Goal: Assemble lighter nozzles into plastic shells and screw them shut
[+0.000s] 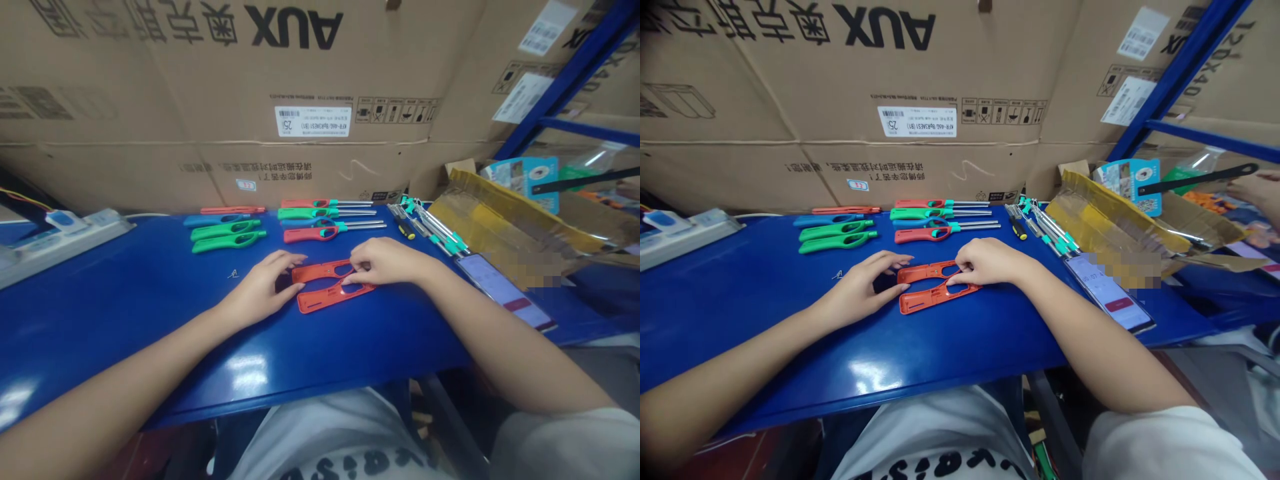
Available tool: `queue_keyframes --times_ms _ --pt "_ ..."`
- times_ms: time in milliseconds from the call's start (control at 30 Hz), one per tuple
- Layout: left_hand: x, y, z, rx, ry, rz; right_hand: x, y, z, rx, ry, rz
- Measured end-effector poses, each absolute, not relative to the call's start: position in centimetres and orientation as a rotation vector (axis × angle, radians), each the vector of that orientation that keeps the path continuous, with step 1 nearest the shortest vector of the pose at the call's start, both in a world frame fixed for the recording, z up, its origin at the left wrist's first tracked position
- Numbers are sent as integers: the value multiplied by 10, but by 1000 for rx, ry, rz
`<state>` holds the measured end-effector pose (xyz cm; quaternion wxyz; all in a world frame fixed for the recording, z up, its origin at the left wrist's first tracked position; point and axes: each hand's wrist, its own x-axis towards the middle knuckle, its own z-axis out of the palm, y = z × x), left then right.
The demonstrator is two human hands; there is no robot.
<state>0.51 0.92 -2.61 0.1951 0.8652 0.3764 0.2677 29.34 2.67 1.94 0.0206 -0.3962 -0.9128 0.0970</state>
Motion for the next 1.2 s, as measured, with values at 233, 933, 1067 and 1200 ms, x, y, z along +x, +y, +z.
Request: queue_keyframes --times_ms 233,933,1067,1200 --pt "13 -12 -10 2623 998 665 312 32 30 -1291 -2625 93" --pt "8 -9 -12 2675 1050 481 428 75 31 -2505 -1679 -51" --pt "7 -6 -13 2664 1070 497 429 77 30 -2478 -1665 -149" --pt "8 -6 -10 2656 1052 550 428 81 24 -2467 -1713 -132"
